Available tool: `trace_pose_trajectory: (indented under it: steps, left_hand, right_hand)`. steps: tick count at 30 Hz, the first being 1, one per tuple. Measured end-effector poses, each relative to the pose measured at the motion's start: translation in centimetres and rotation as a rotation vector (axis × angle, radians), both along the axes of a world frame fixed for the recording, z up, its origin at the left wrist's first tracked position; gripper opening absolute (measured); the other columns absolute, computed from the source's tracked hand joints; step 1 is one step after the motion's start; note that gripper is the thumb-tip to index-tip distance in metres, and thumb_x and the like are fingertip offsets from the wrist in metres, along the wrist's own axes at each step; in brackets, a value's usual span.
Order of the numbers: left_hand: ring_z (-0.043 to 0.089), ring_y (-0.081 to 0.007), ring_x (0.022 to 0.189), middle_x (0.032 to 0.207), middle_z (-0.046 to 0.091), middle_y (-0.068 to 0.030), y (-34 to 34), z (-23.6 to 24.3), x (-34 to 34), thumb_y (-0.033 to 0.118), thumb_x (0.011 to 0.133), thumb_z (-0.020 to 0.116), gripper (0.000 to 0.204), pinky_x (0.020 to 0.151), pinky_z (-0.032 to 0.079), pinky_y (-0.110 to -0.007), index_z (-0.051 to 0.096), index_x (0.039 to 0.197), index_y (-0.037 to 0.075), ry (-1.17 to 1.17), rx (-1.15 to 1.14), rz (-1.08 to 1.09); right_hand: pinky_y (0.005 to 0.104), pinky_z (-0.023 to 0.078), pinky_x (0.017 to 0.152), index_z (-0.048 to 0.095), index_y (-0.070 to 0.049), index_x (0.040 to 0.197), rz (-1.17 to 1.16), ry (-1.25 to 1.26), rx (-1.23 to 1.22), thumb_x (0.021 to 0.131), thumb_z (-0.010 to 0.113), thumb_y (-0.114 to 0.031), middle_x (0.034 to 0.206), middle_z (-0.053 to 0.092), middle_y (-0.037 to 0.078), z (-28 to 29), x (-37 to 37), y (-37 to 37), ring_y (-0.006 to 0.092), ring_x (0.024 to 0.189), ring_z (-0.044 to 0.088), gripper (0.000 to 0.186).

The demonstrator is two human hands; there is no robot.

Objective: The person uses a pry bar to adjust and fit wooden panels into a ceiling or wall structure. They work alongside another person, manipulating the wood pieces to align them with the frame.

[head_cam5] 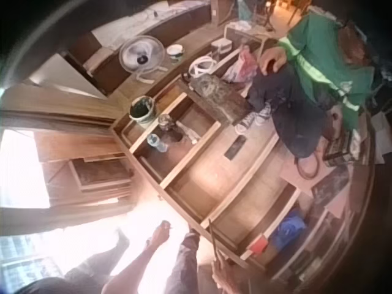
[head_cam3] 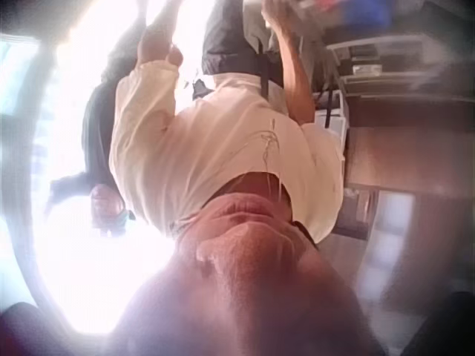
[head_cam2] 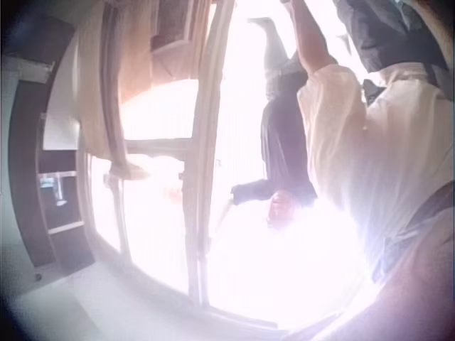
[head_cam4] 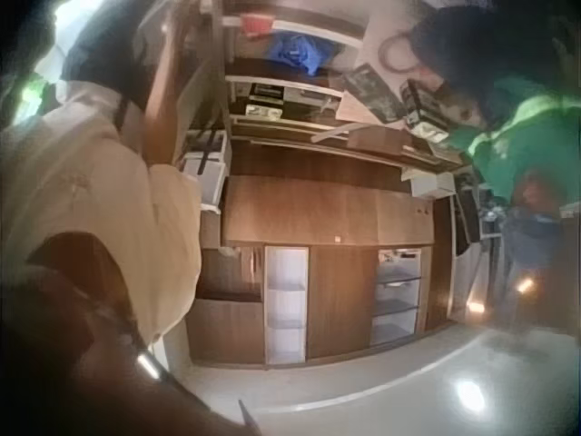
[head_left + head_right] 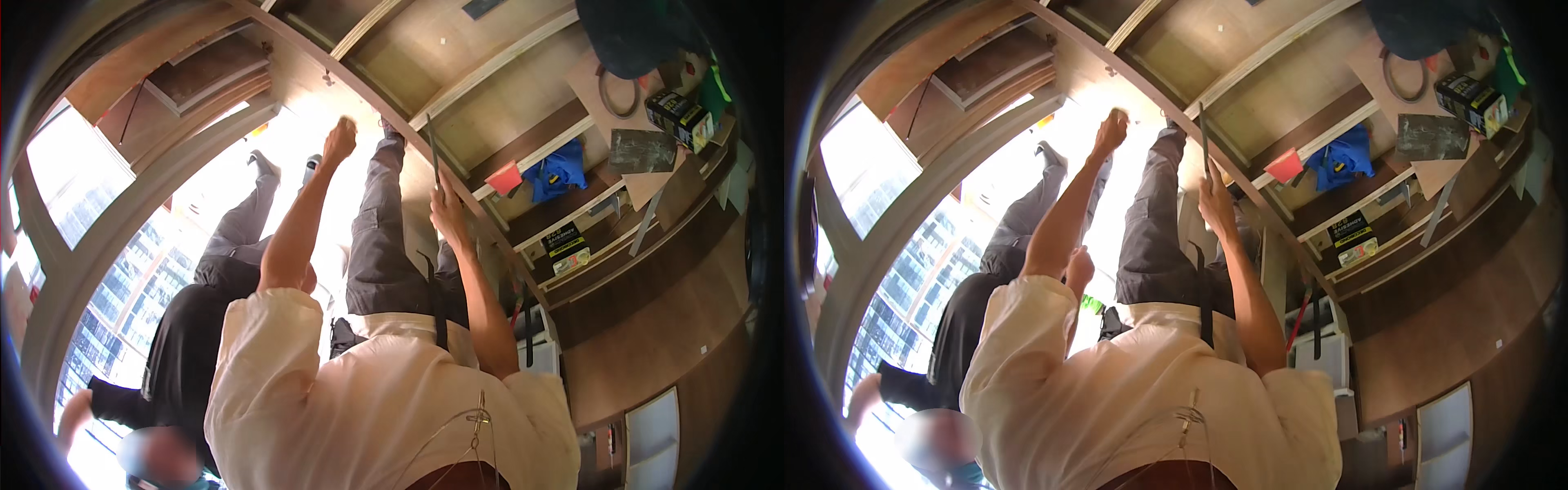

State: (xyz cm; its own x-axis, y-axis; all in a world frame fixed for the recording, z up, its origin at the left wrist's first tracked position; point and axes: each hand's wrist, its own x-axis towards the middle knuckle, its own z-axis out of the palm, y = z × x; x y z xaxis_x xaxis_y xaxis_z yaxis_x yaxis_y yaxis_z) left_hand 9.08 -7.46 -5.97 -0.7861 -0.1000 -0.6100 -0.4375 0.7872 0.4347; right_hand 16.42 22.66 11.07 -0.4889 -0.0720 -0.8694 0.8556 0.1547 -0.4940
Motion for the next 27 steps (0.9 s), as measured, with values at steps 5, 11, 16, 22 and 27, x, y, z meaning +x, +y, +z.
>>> trace_pose_trajectory:
  steps: [5, 11, 16, 22, 27]
  left_hand:
    - [0.053, -0.0269, 0.118, 0.123, 0.058, -0.0124, 1.9, 1.0, -13.0, 0.001, 0.083, 0.042, 0.043, 0.099, 0.042, -0.041, 0.056, 0.123, 0.011, 0.125, -0.063, -0.609]
    - [0.054, -0.0238, 0.116, 0.121, 0.059, -0.0083, -1.2, -4.0, -19.5, 0.004, 0.082, 0.048, 0.045, 0.103, 0.04, -0.042, 0.055, 0.126, 0.014, 0.12, -0.094, -1.248]
    - [0.055, -0.0212, 0.115, 0.12, 0.06, -0.0049, -1.4, -6.8, -22.1, 0.006, 0.082, 0.053, 0.048, 0.106, 0.037, -0.042, 0.053, 0.129, 0.017, 0.046, -0.02, -1.5]
    - [0.056, -0.0205, 0.115, 0.126, 0.057, -0.0052, -1.2, -6.7, -22.6, 0.008, 0.084, 0.052, 0.048, 0.106, 0.038, -0.042, 0.05, 0.132, 0.015, -0.12, 0.015, -1.624]
    - [0.055, -0.0208, 0.118, 0.131, 0.055, -0.0059, 0.5, -6.9, -22.8, 0.014, 0.085, 0.05, 0.051, 0.105, 0.039, -0.042, 0.046, 0.136, 0.013, -0.234, -0.053, -1.673]
  right_hand:
    - [0.0357, 0.047, 0.06, 0.035, -0.006, 0.142, 0.293, 0.481, 0.171, 0.097, 0.046, -0.02, 0.093, 0.063, 0.021, -7.7, -5.5, -5.9, 0.0268, 0.065, 0.06, 0.049]
    - [0.043, 0.047, 0.077, 0.03, -0.008, 0.145, 0.299, 0.16, 0.099, 0.097, 0.046, -0.023, 0.104, 0.062, 0.028, -7.1, -11.6, -10.3, 0.0389, 0.09, 0.063, 0.053]
    - [0.0442, 0.047, 0.082, 0.034, -0.009, 0.143, 0.27, 0.239, 0.13, 0.097, 0.045, -0.024, 0.108, 0.062, 0.027, -8.5, -12.0, -11.7, 0.0396, 0.098, 0.061, 0.049]
    - [0.0434, 0.047, 0.069, 0.037, -0.009, 0.141, 0.277, 0.226, 0.15, 0.097, 0.044, -0.027, 0.088, 0.064, 0.025, -8.9, -12.1, -12.3, 0.0361, 0.078, 0.063, 0.048]
    - [0.0428, 0.043, 0.058, 0.037, -0.011, 0.142, 0.249, 0.15, 0.123, 0.097, 0.044, -0.027, 0.068, 0.059, 0.021, -11.1, -11.6, -11.2, 0.0299, 0.058, 0.057, 0.049]
